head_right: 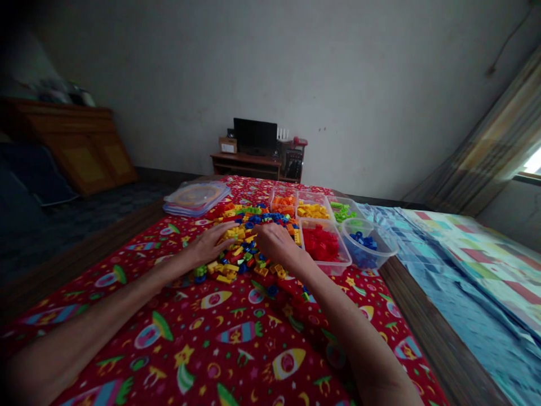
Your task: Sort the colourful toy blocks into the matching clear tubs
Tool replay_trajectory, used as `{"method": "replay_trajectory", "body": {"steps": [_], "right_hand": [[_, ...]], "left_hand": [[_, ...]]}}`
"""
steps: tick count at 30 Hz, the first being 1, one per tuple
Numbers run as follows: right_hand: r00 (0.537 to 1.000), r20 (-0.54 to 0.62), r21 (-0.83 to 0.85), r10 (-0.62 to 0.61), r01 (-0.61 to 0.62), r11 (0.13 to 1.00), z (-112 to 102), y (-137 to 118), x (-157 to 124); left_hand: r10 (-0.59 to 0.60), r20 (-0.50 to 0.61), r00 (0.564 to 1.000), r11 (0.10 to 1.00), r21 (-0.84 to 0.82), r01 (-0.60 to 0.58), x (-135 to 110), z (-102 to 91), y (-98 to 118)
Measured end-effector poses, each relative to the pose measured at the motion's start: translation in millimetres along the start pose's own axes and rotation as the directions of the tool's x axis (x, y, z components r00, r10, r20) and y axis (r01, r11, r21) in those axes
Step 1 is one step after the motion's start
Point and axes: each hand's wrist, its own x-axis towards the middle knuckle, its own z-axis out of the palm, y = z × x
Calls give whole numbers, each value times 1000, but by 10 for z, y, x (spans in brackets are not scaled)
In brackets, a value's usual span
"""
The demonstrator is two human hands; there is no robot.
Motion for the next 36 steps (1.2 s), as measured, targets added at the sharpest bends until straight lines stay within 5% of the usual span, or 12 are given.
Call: {"method": "replay_trajectory", "body": {"steps": [7, 11, 15, 26, 36], "right_hand": [[994, 111, -8, 19, -18, 1000, 141, -65, 40], [983, 180, -9, 26, -25, 1000, 112, -125, 27], [992, 129, -4, 1, 0, 1000, 94, -147, 14], [989, 99, -101, -111, 121, 988, 327, -143, 23], [989, -101, 44, -105, 110, 993, 270, -115, 10]], "left_hand": [[-297, 72, 952, 915, -264, 306, -4, -97, -51], [-281, 80, 956, 836, -469, 285, -27, -79, -33], [-262, 68, 963, 747, -617, 247, -44, -46, -7], [-301, 88, 949, 729, -620, 289, -11, -82, 142], [-271, 44, 962, 781, -574, 246, -4, 0, 126]]}}
